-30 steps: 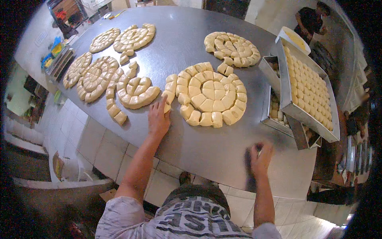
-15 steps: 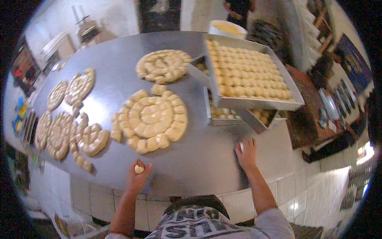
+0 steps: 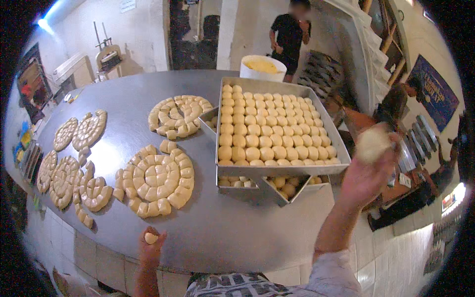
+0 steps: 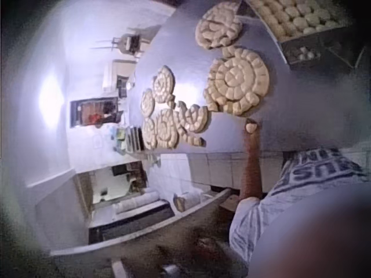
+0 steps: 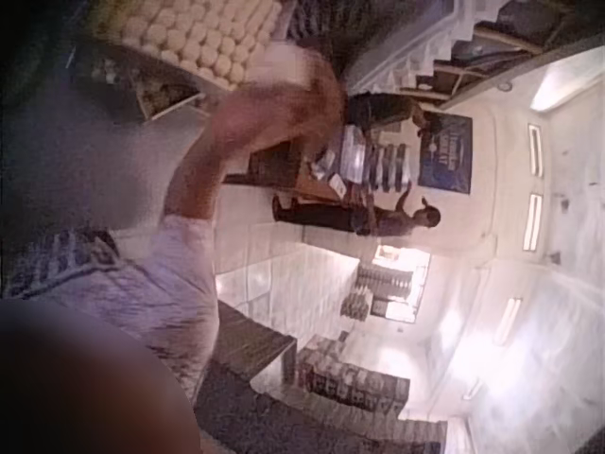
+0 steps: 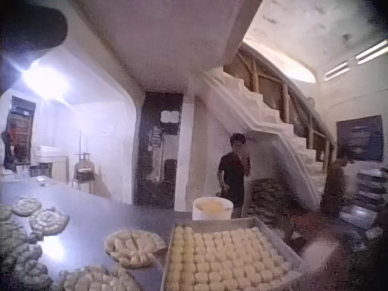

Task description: The person shapes small pieces of dough into balls by hand and arranges them into rows on a metal tray. They move finished trays aside on a large metal table to organize the workspace.

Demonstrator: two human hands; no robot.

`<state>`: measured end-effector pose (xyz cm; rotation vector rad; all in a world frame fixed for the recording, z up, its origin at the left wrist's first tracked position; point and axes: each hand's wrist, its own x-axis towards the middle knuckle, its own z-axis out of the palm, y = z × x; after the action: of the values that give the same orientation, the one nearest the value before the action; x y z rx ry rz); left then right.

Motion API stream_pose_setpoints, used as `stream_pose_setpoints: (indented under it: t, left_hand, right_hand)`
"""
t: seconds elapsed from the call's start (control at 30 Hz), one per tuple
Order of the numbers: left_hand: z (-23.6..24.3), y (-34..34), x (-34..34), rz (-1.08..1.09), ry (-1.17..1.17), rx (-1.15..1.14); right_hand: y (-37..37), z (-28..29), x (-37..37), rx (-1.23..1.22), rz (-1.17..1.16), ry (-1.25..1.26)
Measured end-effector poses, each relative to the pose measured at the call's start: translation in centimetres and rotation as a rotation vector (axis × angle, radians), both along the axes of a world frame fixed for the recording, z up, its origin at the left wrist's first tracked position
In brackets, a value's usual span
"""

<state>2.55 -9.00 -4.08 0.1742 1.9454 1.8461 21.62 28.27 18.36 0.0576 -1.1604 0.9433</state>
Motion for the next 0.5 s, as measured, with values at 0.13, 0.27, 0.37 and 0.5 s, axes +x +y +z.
stream_pose_setpoints:
  t: [0.13,0.27,0.37,0.5]
  left_hand:
    - [1.9,4.3,2.8,-0.115,0.099,-0.1]
    - [3.3,6.4,2.4,-0.284,0.13,-0.267]
    - [2.1,3.6,2.2,-0.195,-0.034,0.078]
    - [2.4,5.8,3.2,-0.559,-0.299,0.152]
  right_hand:
    - [10.1,2.9,-7.3,0.256,-0.666,-0.088]
    - [14.4,-4.9,-15.9,0.354,-0.418,-0.9]
    - [-2.3,-5.6,-13.2,0.059,0.234,-1.053]
    - [-13.5,-16.1,-8.6,0.437,0.66,-1.249]
